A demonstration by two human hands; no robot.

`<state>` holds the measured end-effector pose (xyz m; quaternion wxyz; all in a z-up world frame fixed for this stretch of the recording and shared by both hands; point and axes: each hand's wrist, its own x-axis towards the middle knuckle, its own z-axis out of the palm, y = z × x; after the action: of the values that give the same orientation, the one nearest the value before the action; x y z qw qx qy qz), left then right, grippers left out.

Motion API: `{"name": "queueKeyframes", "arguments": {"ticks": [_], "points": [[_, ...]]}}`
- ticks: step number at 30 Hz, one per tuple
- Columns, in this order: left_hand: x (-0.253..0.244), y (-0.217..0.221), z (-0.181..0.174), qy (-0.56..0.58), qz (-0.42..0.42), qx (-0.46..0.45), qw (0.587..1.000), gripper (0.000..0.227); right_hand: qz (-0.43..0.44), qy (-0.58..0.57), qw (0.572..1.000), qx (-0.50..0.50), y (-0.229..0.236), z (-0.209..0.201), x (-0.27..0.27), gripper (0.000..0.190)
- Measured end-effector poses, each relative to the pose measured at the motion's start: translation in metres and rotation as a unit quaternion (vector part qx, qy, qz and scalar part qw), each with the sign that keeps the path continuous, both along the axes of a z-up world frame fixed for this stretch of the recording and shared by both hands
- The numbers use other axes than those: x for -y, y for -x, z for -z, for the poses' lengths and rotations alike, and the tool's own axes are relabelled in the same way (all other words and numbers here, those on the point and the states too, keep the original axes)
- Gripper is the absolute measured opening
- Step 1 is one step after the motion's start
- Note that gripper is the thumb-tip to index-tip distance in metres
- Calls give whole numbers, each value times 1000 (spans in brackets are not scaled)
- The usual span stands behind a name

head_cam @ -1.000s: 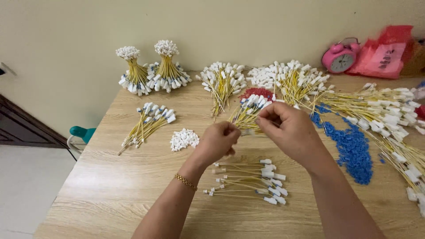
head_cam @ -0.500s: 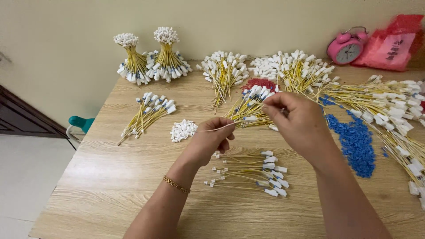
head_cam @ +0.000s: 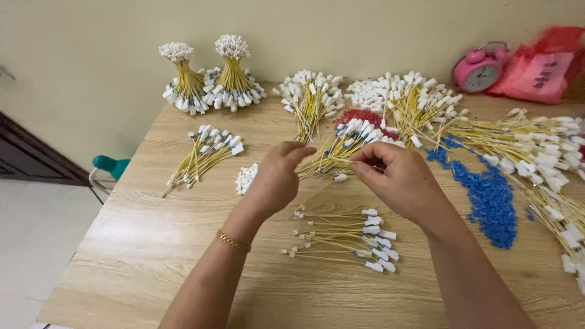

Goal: Attaching small white plastic connector heads to the ends of yellow and white wires.

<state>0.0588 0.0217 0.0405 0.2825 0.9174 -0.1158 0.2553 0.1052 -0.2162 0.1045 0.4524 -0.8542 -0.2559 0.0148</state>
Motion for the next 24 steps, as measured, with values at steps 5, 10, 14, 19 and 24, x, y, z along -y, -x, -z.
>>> {"name": "queueKeyframes", "arguments": {"ticks": [5,10,14,19,24], "points": [[15,24,-23,262,8,-92,961,29,-1,2,999,-35,2,9,-10,18],[22,19,2,482,64,-164,858,24,-8,-11,1000,-25,14,4,-15,16],[22,13,20,582,103,-167,789,21,-17,-21,1000,-11,17,3,-18,14],[28,14,27,665,112,-177,716,21,-13,-11,1000,-17,10,16,-17,14],[32,13,35,684,114,-163,702,18,-43,-66,994,-71,1,32,-16,16]]}}
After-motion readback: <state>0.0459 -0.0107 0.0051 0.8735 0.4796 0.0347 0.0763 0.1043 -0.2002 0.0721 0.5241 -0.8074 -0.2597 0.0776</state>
